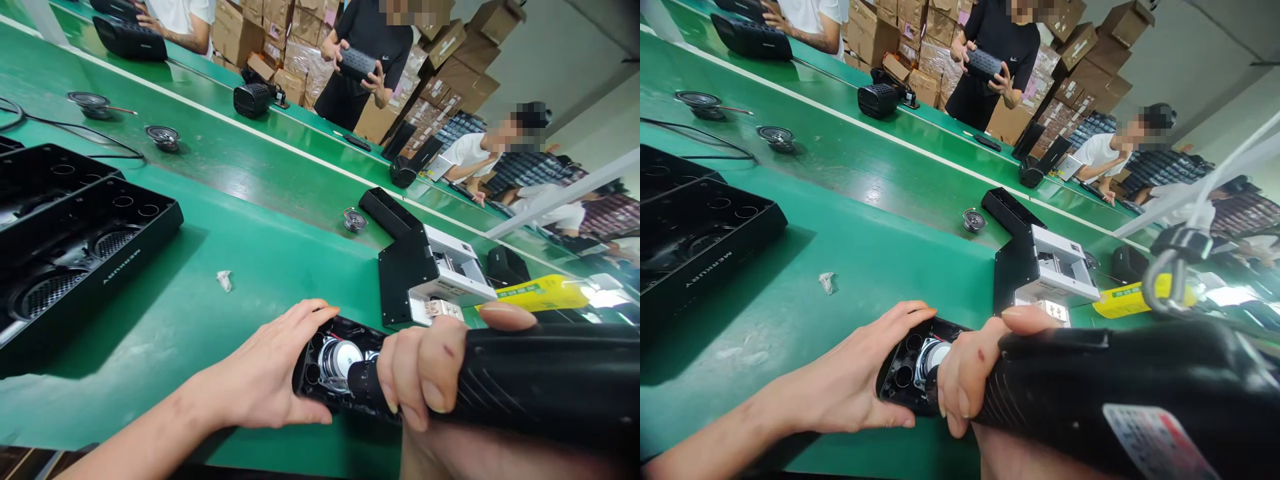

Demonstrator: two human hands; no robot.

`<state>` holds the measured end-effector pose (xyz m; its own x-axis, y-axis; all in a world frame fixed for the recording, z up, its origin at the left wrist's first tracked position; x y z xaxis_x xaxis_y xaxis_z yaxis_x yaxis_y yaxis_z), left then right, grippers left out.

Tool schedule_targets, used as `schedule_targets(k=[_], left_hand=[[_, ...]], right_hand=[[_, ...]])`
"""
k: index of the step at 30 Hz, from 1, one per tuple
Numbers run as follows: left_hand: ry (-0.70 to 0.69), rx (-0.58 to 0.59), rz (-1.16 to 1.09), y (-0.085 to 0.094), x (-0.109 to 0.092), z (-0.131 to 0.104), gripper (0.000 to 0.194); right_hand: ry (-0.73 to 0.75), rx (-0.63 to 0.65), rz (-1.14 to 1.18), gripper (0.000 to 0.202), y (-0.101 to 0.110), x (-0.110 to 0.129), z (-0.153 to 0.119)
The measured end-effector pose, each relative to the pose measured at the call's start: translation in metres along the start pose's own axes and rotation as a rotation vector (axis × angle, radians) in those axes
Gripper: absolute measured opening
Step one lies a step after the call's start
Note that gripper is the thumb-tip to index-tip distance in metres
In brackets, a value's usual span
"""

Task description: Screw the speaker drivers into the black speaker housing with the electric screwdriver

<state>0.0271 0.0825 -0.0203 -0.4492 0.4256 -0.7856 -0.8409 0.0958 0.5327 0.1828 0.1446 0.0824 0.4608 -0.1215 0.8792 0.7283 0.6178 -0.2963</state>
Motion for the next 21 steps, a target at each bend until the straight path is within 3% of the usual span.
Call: schedule_targets(k=[7,13,21], left_hand=[[0.009,-0.015,-0.024,0.0007,0.0014,0.0033,0.111],[-0.003,-0.018,-0.014,0.0018,-0.0003,0.0044,0.114],[0.022,-0.008,-0.024,0.0010,-0.0001,0.0053,0.112]], right_hand=[[-0.019,0.010,0.074,0.039,0.0111,-0.0080,-0.0057],[-0.045,0.001,0.031,0.030,0.0067,-0.0034,-0.0041],[-0.006,-0.012,0.033,0.036,0.0103,-0.0101,-0.0038]])
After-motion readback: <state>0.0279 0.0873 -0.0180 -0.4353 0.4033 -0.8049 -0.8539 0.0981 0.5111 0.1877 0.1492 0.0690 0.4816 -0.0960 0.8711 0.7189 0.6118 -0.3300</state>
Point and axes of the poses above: each hand's wrist, its own z-axis towards the middle knuckle, its own y-axis out of the back of the hand, x = y × z, the point moved 3 cm from there along z, towards the middle knuckle, and after that the axes turned 9 degrees about -y, right-handed, at the moved point
